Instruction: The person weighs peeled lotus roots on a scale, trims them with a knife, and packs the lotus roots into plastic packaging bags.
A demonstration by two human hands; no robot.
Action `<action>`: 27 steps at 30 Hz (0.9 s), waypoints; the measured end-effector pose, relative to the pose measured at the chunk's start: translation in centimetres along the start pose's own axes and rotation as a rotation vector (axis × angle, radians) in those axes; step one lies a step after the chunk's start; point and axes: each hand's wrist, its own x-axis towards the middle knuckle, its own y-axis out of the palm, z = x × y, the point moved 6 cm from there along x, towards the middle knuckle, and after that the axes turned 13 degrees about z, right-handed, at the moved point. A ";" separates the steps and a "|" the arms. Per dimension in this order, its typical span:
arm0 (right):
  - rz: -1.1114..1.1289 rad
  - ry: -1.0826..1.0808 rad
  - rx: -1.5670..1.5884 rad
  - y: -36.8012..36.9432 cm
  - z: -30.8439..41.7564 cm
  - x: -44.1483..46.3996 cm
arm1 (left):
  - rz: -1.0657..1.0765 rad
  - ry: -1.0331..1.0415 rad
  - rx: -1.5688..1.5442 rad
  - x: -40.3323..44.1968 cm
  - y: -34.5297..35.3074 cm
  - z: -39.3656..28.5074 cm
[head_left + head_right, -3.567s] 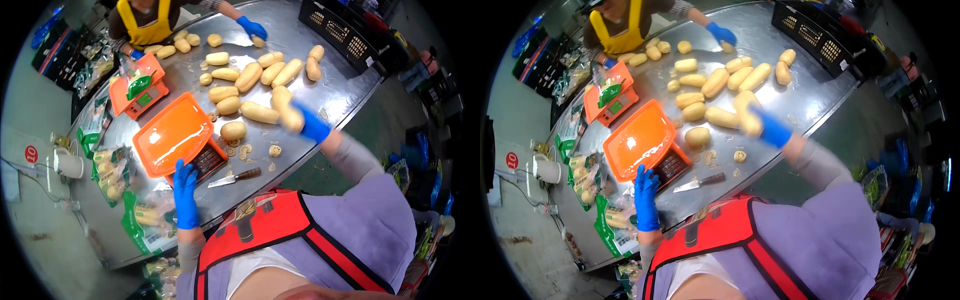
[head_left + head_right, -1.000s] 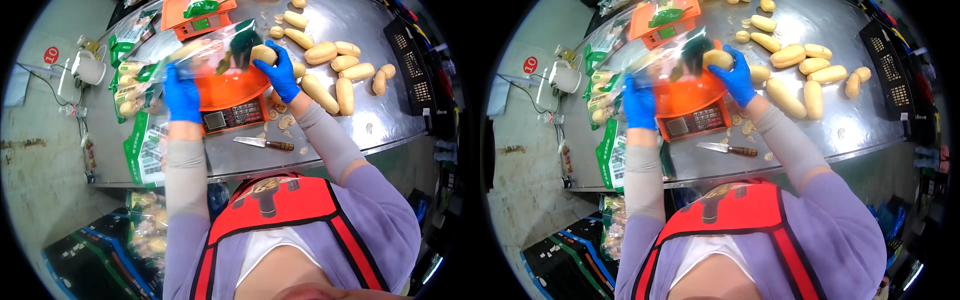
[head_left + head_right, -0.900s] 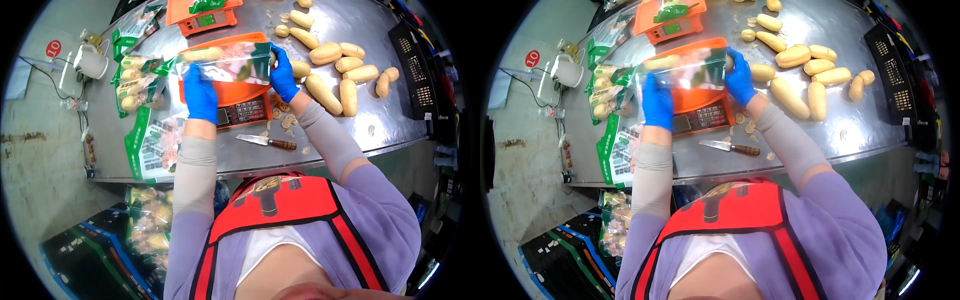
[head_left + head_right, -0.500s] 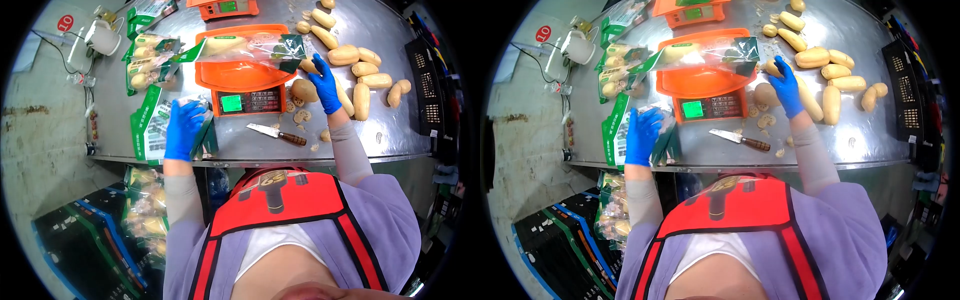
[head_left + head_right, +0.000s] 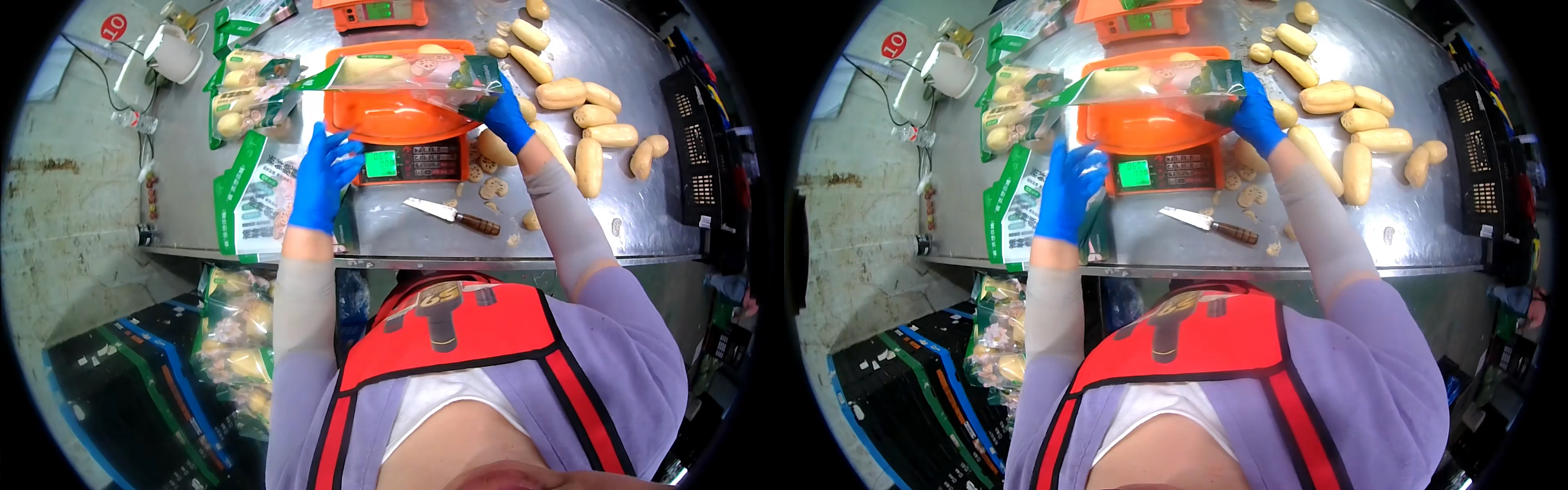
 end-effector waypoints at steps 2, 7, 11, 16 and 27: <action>0.052 -0.219 -0.451 1.2 3.7 1.5 | 0.008 -0.026 0.021 2.6 2.5 -0.8; 0.115 -0.339 -0.977 4.0 2.3 2.4 | 0.019 -0.029 0.037 7.8 3.9 -0.3; 0.001 0.112 -0.117 1.8 -0.5 0.1 | -0.076 0.132 -0.115 7.9 2.5 -1.3; -0.002 0.130 0.754 -2.5 5.7 -4.9 | 0.195 0.226 -0.463 4.9 -3.6 -2.3; 0.502 0.210 0.986 5.9 11.8 -10.0 | -0.130 0.385 -0.432 -7.3 -13.9 1.7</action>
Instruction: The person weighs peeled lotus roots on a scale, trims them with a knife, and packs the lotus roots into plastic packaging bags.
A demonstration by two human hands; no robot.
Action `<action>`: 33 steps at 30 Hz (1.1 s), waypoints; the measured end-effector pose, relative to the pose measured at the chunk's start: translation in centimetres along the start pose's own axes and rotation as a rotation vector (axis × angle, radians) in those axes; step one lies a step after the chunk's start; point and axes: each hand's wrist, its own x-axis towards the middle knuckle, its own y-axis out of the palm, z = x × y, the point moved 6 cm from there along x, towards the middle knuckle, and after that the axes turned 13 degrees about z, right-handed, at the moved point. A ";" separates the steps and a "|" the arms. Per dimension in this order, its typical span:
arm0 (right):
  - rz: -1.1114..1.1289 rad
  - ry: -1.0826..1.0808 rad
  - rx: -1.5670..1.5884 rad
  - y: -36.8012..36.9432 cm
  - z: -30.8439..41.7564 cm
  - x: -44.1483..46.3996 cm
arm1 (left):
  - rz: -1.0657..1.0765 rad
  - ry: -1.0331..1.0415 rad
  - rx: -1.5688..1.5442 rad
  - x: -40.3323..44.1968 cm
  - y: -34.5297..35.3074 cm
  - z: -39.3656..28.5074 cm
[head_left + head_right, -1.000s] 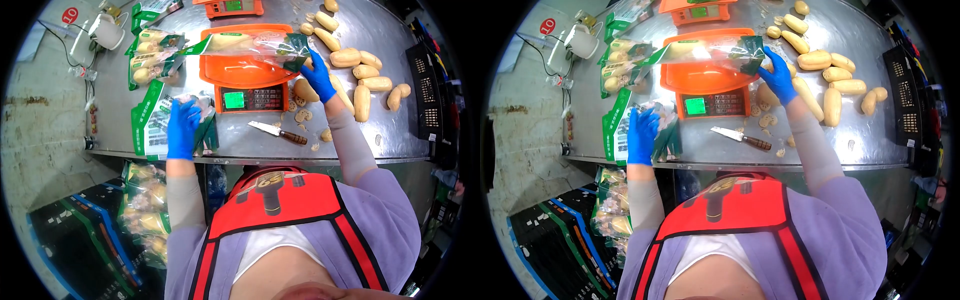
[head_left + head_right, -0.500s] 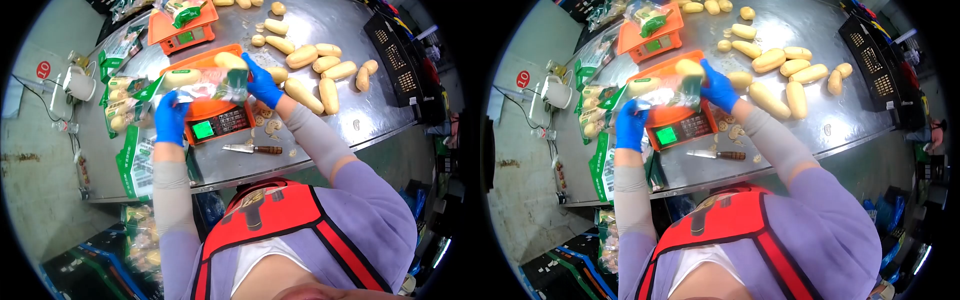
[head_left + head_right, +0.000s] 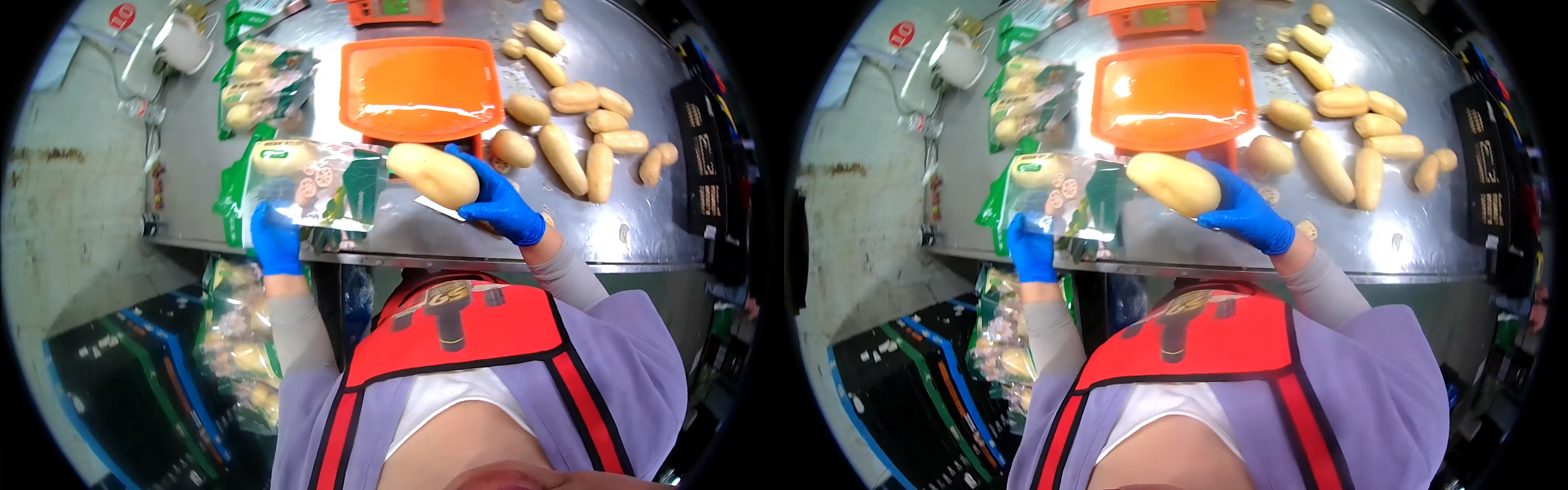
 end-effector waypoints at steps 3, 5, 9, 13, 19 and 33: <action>0.082 0.096 0.078 2.2 -3.3 1.6 | -0.087 -0.011 -0.079 -0.3 -4.6 1.7; 0.120 0.128 0.094 3.5 -5.2 2.6 | -0.067 -0.002 -0.141 -0.5 -8.6 3.1; 0.140 0.250 0.230 5.8 -7.7 3.8 | -0.103 -0.044 -0.210 -2.1 -8.1 4.2; 0.249 0.398 0.471 8.1 -8.0 4.5 | -0.246 -0.055 -0.151 -3.1 -7.1 4.5; 0.208 0.247 0.415 9.5 -7.9 6.7 | -0.328 -0.381 0.253 -7.1 -2.8 6.1; 0.338 -0.222 -1.045 14.9 -9.3 16.0 | 0.044 -0.403 0.505 -7.4 -2.5 7.8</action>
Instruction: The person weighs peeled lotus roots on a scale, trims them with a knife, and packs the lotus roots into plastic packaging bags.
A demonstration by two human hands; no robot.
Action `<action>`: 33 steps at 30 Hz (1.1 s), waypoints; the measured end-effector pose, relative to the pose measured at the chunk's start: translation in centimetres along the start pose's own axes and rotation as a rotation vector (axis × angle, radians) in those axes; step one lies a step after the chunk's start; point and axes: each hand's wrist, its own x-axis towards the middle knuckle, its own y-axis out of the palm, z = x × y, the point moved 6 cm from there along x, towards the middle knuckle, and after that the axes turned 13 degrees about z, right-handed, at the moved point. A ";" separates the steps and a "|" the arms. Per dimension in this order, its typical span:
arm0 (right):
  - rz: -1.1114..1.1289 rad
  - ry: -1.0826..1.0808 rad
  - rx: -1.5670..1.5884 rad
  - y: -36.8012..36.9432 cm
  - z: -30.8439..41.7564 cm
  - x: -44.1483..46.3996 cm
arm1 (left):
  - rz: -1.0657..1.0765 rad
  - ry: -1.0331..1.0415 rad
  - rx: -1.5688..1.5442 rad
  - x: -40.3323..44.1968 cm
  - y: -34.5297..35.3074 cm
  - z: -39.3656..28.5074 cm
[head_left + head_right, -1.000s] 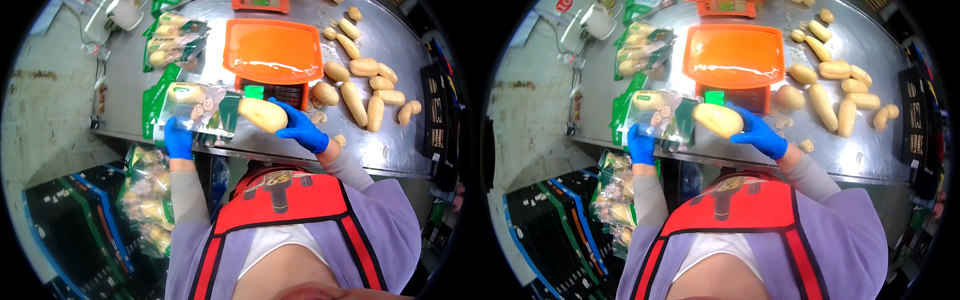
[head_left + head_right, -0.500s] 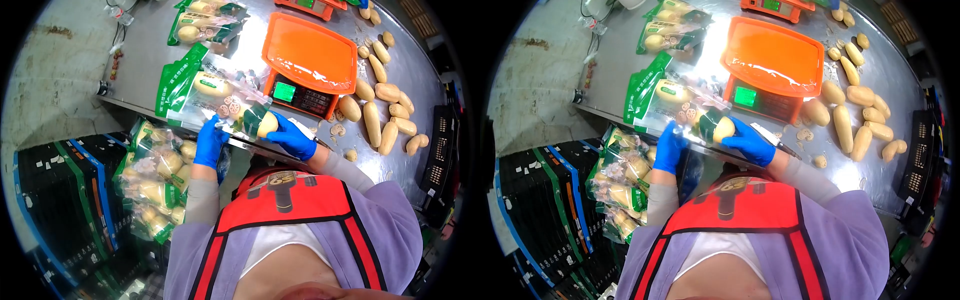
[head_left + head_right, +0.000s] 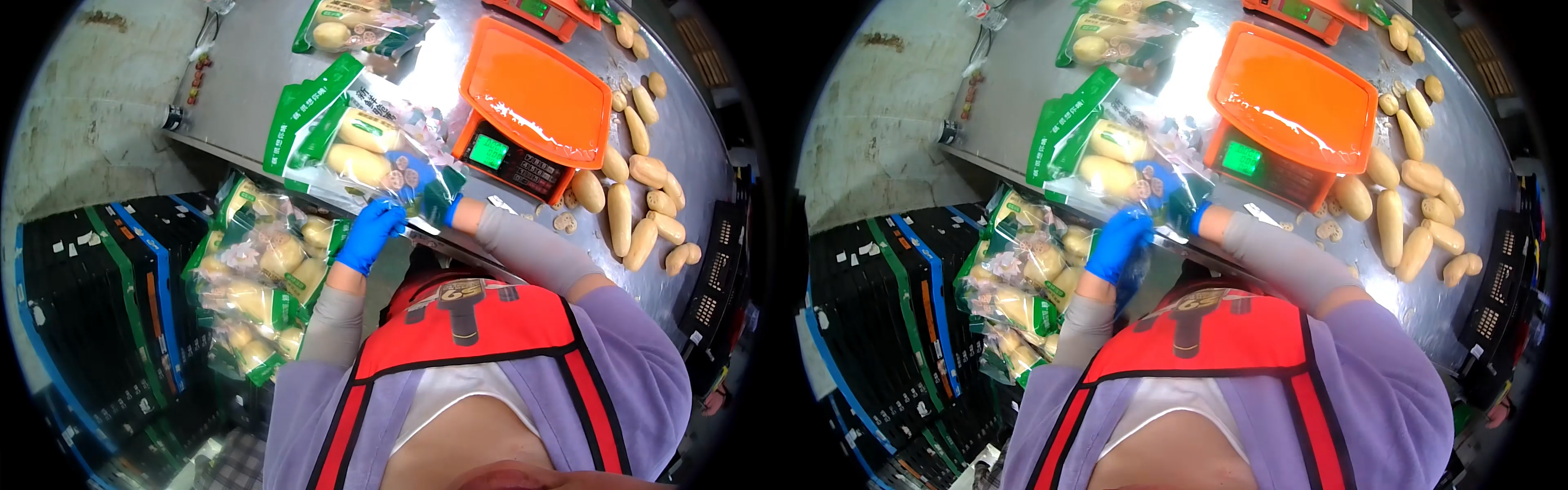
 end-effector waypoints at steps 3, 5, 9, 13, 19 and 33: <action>0.007 -0.011 -0.002 0.4 -0.2 0.4 | -0.029 -0.021 -0.032 0.1 1.3 0.0; 0.014 -0.014 0.000 0.6 -0.4 0.5 | -0.019 -0.009 -0.026 0.0 0.9 0.3; 0.045 -0.041 0.058 0.8 -0.8 0.8 | -0.097 -0.038 -0.024 -0.5 0.5 -0.8; 0.084 -0.070 0.225 -0.9 -1.5 -0.8 | -0.176 0.054 -0.043 -0.7 -0.4 -4.2; -0.145 -0.019 0.363 -8.7 0.6 -10.2 | -0.212 0.456 -0.035 0.3 -3.0 -13.8; -0.941 0.715 0.636 -10.0 -6.0 -33.0 | -0.124 0.448 0.341 26.1 -11.0 -30.7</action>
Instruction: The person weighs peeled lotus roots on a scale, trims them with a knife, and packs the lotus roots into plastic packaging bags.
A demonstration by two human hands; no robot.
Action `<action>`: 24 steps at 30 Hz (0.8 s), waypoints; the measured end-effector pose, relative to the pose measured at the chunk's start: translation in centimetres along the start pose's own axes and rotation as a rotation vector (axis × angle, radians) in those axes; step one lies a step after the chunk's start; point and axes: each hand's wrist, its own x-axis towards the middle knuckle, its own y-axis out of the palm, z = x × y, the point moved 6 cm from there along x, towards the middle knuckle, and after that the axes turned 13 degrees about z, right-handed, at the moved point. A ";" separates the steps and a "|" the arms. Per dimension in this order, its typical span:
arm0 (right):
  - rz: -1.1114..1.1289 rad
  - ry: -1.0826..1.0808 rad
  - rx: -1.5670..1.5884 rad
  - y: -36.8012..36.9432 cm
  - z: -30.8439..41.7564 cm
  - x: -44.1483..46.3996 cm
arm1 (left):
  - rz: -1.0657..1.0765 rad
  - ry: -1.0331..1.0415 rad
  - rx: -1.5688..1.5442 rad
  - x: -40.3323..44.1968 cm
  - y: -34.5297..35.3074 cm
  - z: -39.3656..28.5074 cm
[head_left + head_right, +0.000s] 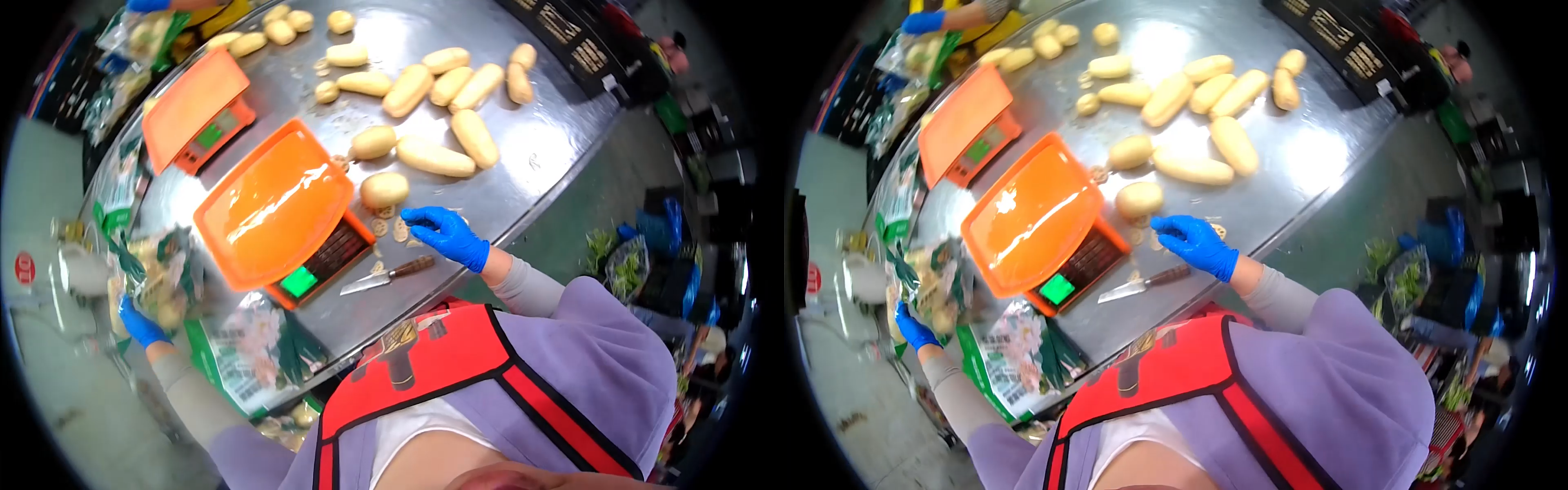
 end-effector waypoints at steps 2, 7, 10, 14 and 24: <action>-0.056 0.044 0.012 -0.9 -0.8 -1.0 | 0.020 -0.114 0.008 2.4 -0.4 3.8; -0.255 0.215 -0.155 -5.5 -2.0 -3.1 | -0.028 -0.500 0.027 8.5 -6.6 17.0; -0.415 0.081 -0.182 -9.6 -3.5 -2.9 | -0.063 -0.624 0.041 4.4 -1.7 11.6; -0.544 0.004 -0.246 -15.6 -4.2 -1.1 | 0.049 -0.621 -0.004 1.1 1.4 8.0; -0.739 0.123 -0.837 -18.0 -4.2 4.4 | -0.112 -0.276 0.233 -12.1 -0.8 7.9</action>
